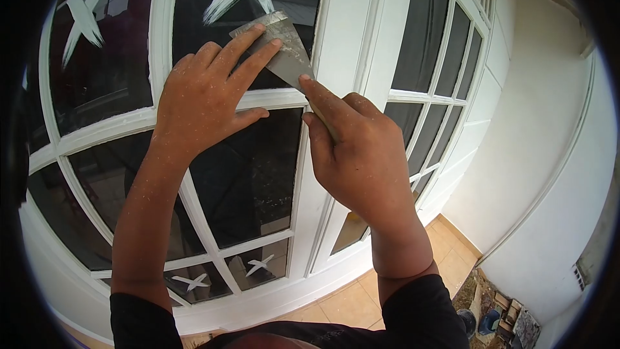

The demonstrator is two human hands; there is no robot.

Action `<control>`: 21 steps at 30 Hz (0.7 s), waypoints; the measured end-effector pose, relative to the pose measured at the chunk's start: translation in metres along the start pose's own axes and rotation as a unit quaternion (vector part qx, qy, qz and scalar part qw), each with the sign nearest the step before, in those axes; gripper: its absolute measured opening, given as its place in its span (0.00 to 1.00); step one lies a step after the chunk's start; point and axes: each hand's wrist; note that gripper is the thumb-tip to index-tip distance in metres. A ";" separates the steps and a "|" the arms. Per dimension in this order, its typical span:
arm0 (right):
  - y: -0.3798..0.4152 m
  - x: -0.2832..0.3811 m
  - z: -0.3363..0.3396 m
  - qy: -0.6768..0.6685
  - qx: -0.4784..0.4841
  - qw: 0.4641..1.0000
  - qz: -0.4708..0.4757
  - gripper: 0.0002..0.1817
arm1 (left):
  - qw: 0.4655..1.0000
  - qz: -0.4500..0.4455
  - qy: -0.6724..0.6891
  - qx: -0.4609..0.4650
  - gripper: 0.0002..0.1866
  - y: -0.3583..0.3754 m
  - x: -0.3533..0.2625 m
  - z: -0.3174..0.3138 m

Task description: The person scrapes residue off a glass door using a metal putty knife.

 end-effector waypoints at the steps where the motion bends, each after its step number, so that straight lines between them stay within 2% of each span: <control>1: -0.001 0.000 0.001 -0.003 -0.002 1.000 0.007 0.23 | 1.000 0.004 -0.002 -0.006 0.53 0.000 0.000 0.000; 4: 0.007 0.004 0.003 0.019 0.020 1.000 -0.003 0.23 | 1.000 -0.008 -0.016 0.003 0.54 0.001 0.000 0.002; 10: -0.005 0.001 0.002 0.004 -0.006 1.000 0.029 0.23 | 1.000 0.019 -0.002 0.008 0.54 0.000 0.000 0.001; 13: 0.001 0.003 0.002 0.023 0.014 1.000 0.002 0.22 | 1.000 0.005 -0.014 0.009 0.54 0.001 0.000 -0.002; 21: -0.003 0.001 0.004 0.003 0.003 1.000 0.018 0.22 | 1.000 0.018 -0.006 0.016 0.54 0.000 -0.001 -0.001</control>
Point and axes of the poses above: each hand's wrist, its own y-axis away from the middle knuckle, its own z-axis out of the back of the hand, x = y × z, and after that the axes turned 4 degrees about z, right-handed
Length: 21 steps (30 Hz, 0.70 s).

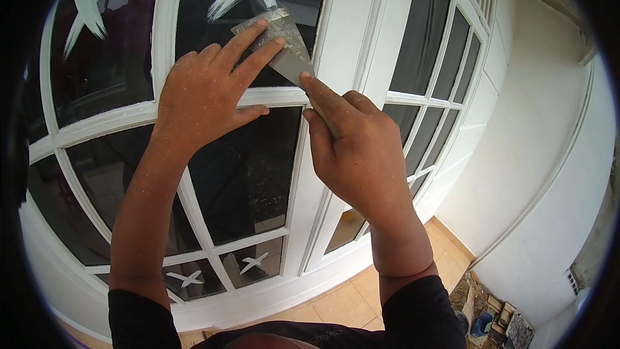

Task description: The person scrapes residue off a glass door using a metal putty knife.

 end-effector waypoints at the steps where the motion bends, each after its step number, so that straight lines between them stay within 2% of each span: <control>1: 0.001 0.000 0.000 0.011 0.007 1.000 -0.005 0.22 | 1.000 -0.010 -0.010 0.005 0.54 0.000 0.001 0.001; 7: -0.007 -0.004 0.000 0.004 -0.006 1.000 0.003 0.22 | 1.000 0.011 -0.005 0.027 0.55 -0.001 0.000 0.003; 21: -0.009 -0.007 0.001 0.010 0.003 1.000 0.000 0.21 | 1.000 0.001 -0.004 0.015 0.56 0.000 0.001 0.002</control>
Point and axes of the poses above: each hand's wrist, its own y-axis away from the middle knuckle, its own z-axis out of the back of the hand, x = y × z, and after that the axes turned 4 degrees about z, right-handed
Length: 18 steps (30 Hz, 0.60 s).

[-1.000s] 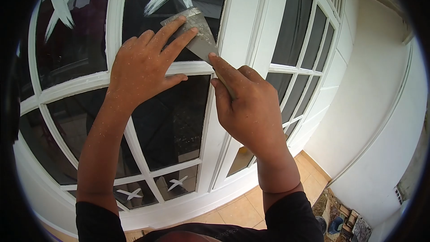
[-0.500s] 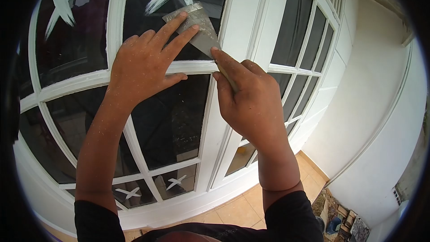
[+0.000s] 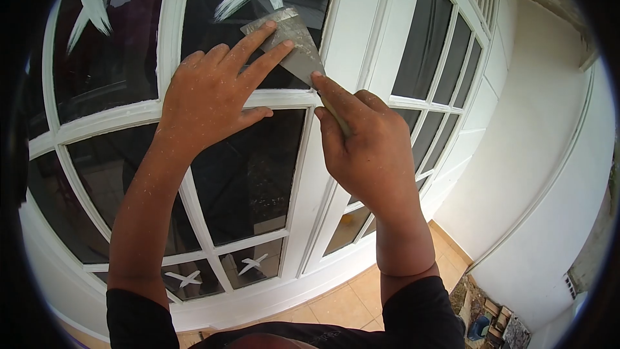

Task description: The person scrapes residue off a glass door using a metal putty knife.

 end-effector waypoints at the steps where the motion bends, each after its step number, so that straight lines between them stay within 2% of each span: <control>1: -0.001 0.000 0.000 0.001 -0.005 1.000 0.010 0.21 | 1.000 0.005 0.010 -0.001 0.57 0.000 -0.001 0.000; 18: -0.005 0.004 -0.003 -0.012 -0.007 1.000 0.020 0.21 | 1.000 0.006 -0.004 -0.006 0.58 -0.001 0.001 0.003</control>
Point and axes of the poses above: each hand's wrist, its own y-axis away from the middle knuckle, its own z-axis out of the back of the hand, x = y × z, and after that the axes turned 4 degrees about z, right-handed
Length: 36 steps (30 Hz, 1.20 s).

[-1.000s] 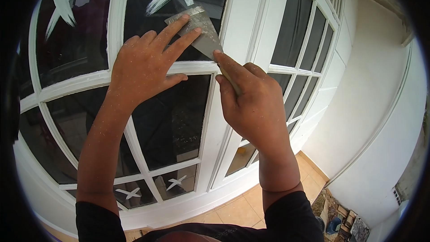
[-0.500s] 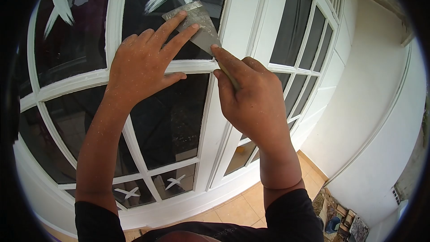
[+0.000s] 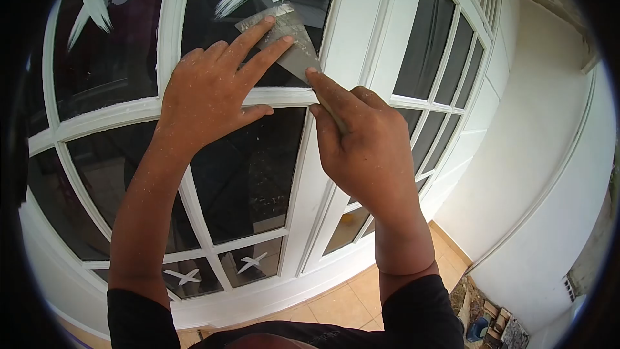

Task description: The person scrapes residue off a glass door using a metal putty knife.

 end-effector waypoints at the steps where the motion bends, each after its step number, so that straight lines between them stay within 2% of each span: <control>1: 0.001 -0.001 -0.001 -0.002 -0.014 1.000 0.010 0.22 | 1.000 0.008 0.009 0.005 0.58 -0.001 -0.002 0.000; 7: 0.004 0.003 0.007 0.006 0.031 0.998 -0.054 0.21 | 1.000 -0.018 0.004 -0.011 0.58 0.001 0.000 -0.004; 10: -0.002 -0.002 0.002 -0.004 -0.012 1.000 -0.002 0.21 | 1.000 0.010 0.021 0.008 0.58 -0.001 -0.003 -0.001; 17: -0.001 -0.003 0.005 0.008 0.009 1.000 -0.029 0.21 | 1.000 -0.008 0.014 -0.007 0.58 0.000 -0.002 -0.003; 19: -0.006 -0.009 0.004 0.008 -0.022 0.999 0.025 0.21 | 1.000 0.004 0.023 -0.005 0.58 -0.001 -0.003 -0.002; 29: -0.004 0.000 0.010 -0.006 0.008 1.000 -0.012 0.20 | 1.000 -0.010 0.018 -0.003 0.59 -0.002 -0.002 0.004; 34: -0.006 0.003 0.009 -0.011 -0.006 1.000 -0.014 0.20 | 1.000 -0.003 0.018 0.009 0.59 -0.004 -0.004 0.007; 36: -0.006 0.005 0.012 -0.002 0.020 1.000 -0.022 0.20 | 1.000 -0.001 0.027 -0.003 0.59 -0.004 -0.003 0.005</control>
Point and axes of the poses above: each hand's wrist, its own y-axis away from the middle knuckle, its own z-axis out of the back of the hand, x = y × z, and after that the axes turned 4 degrees about z, right-handed
